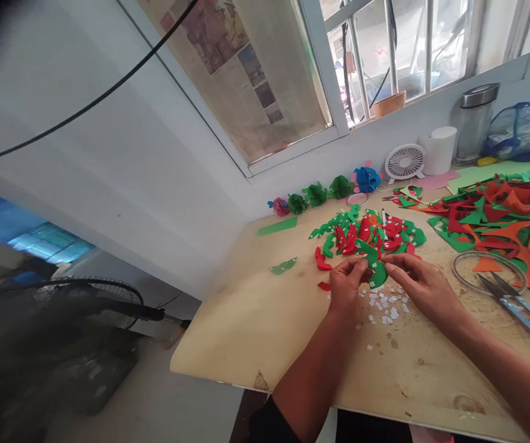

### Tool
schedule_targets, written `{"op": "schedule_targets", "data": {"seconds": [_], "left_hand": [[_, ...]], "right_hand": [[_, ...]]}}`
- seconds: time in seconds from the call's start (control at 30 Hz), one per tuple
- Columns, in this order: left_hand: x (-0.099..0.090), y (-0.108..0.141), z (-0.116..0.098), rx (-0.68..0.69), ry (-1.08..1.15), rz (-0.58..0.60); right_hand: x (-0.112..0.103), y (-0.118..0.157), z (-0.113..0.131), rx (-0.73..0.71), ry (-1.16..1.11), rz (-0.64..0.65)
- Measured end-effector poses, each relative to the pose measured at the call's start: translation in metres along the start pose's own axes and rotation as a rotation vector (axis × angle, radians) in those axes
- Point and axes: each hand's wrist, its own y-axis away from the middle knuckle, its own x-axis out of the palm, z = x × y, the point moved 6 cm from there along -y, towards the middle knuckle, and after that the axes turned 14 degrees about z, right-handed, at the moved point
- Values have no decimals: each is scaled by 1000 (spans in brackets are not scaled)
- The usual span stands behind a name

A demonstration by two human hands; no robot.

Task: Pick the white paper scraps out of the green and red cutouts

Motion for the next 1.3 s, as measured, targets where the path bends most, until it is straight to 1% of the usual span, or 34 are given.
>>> {"op": "schedule_targets", "data": {"seconds": [0.07, 0.17, 0.2, 0.3, 0.37, 0.4, 0.47, 0.53, 0.57, 0.63, 0.67, 0.7, 0.73, 0.8, 0.83, 0.87, 0.97, 1.07, 1.1, 1.17, 1.2, 1.27, 1.3], "left_hand": [[-5, -3, 4, -31, 52, -54], [-14, -7, 1, -5, 103, -143], [-17, -8, -2, 10, 116, -163], [-29, -9, -18, 65, 158, -224], [-43, -8, -36, 110, 191, -267], [-52, -9, -47, 136, 194, -273], [-77, -7, -72, 211, 166, -332], [-107, -6, -93, 221, 114, -375], [-123, -6, -100, 202, 72, -391], [-151, -7, -105, 93, -7, -401], [-163, -8, -103, 22, -38, -396], [-173, -8, -100, -12, -49, -398], [-180, -8, -97, -32, -57, -399], [-189, -11, -90, -59, -76, -392], [-190, -13, -86, -69, -84, -384], [-191, -15, -83, -77, -92, -381], [-188, -19, -81, -78, -102, -382], [-175, -13, -81, -50, -86, -360], [-166, -10, -80, -48, -77, -333], [-141, -1, -73, -60, -58, -261], [-126, 4, -69, -64, -41, -212], [-87, 10, -53, -109, 46, -50], [-68, 12, -44, -137, 68, 6]], "right_hand": [[-4, 0, -2, 28, -7, -46], [-9, 0, -7, 46, -8, -145], [-8, 0, -10, 56, 2, -133], [-7, -2, -20, 93, -13, -157], [-6, -2, -24, 97, -37, -159], [-6, -2, -26, 100, -47, -173], [-5, -3, -28, 92, -32, -174], [-3, -4, -28, 88, -4, -171], [-3, -4, -28, 90, 8, -164], [-1, -5, -28, 91, 9, -149], [-1, -5, -27, 89, 3, -141], [-1, -4, -25, 84, -1, -133], [-1, -4, -23, 81, -8, -130], [-1, -2, -17, 89, 34, -132], [-3, -1, -16, 108, 48, -146], [-2, 0, -15, 131, 55, -132], [-3, 1, -10, 113, 30, -139], [-3, 1, -9, 76, -32, -139], [-3, 1, -9, 71, -40, -140], [-2, 0, -8, 29, -60, -134], [-2, 0, -8, 11, -78, -141], [-4, -1, -10, -16, -148, -165], [-5, -2, -12, -29, -193, -171]]}}
